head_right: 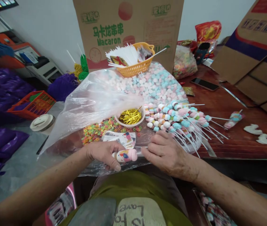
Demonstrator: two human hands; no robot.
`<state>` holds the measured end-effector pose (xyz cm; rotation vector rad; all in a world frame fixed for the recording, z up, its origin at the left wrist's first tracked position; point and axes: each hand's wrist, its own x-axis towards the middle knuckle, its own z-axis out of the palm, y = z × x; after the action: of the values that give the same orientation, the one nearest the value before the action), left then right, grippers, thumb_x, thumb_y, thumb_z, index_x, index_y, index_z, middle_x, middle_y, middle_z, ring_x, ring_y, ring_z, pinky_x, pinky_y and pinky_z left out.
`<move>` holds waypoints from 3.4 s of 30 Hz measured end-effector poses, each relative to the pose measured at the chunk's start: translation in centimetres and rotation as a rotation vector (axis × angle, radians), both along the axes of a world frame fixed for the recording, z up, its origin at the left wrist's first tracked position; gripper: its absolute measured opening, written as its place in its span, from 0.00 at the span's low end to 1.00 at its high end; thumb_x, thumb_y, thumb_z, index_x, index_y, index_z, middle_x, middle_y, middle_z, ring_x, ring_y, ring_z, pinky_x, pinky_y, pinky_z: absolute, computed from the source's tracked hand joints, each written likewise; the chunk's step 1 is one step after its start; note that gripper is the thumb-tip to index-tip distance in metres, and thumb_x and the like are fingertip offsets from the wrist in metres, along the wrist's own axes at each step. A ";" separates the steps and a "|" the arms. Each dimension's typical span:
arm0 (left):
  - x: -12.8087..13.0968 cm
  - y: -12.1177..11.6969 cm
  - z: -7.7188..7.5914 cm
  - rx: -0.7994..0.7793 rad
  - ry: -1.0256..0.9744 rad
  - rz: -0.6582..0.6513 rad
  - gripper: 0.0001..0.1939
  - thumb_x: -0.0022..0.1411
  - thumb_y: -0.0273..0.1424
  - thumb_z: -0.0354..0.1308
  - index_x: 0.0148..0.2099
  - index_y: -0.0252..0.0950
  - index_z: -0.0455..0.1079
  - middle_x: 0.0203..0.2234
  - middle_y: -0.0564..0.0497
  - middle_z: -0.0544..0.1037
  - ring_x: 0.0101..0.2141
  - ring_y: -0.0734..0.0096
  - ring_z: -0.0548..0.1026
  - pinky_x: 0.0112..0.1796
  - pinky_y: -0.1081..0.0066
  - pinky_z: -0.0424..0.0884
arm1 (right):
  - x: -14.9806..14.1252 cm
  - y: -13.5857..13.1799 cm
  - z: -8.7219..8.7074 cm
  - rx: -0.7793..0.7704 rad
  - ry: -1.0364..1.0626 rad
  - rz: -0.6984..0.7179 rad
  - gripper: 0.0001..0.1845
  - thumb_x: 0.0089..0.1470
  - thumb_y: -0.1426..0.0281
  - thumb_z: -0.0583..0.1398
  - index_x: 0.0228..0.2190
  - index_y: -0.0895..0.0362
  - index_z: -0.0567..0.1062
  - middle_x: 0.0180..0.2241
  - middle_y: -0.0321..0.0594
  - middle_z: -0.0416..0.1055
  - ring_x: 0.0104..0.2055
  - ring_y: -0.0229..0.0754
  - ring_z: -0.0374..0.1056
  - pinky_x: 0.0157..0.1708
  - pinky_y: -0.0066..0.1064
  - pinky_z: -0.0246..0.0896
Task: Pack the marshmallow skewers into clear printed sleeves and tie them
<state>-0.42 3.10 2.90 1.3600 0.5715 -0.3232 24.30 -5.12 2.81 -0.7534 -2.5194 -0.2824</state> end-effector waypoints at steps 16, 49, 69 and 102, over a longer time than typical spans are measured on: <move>0.7 -1.3 0.2 1.144 -0.003 0.048 0.18 0.51 0.44 0.59 0.40 0.37 0.73 0.27 0.52 0.75 0.28 0.70 0.71 0.30 0.76 0.60 | -0.6 -0.4 -0.3 -0.472 0.135 -0.176 0.13 0.57 0.75 0.49 0.25 0.58 0.69 0.23 0.39 0.65 0.28 0.39 0.56 0.29 0.30 0.47; 1.2 -1.6 -0.6 0.674 -0.081 0.171 0.24 0.55 0.45 0.54 0.49 0.36 0.63 0.36 0.49 0.73 0.35 0.68 0.70 0.35 0.72 0.65 | -3.5 2.1 -2.2 -0.936 0.354 -0.186 0.17 0.60 0.64 0.46 0.23 0.58 0.63 0.21 0.32 0.58 0.24 0.33 0.54 0.25 0.25 0.49; 2.1 -4.1 -3.6 0.711 -0.041 0.848 0.14 0.60 0.40 0.46 0.30 0.36 0.63 0.19 0.56 0.65 0.22 0.76 0.63 0.27 0.75 0.61 | -4.9 1.3 -4.0 -1.092 0.766 -0.248 0.19 0.54 0.59 0.55 0.43 0.58 0.66 0.29 0.36 0.66 0.28 0.36 0.62 0.27 0.26 0.58; -1.7 -2.9 -1.4 1.645 -0.078 -0.158 0.07 0.59 0.25 0.48 0.37 0.33 0.67 0.29 0.45 0.73 0.30 0.63 0.70 0.32 0.66 0.66 | -8.1 2.3 -2.3 -1.275 0.098 -0.218 0.16 0.55 0.71 0.45 0.22 0.58 0.68 0.13 0.32 0.63 0.16 0.35 0.61 0.21 0.26 0.60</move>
<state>-2.14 0.15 1.50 2.9850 0.6560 0.1864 16.19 -2.83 0.51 -1.4028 -2.2891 1.3693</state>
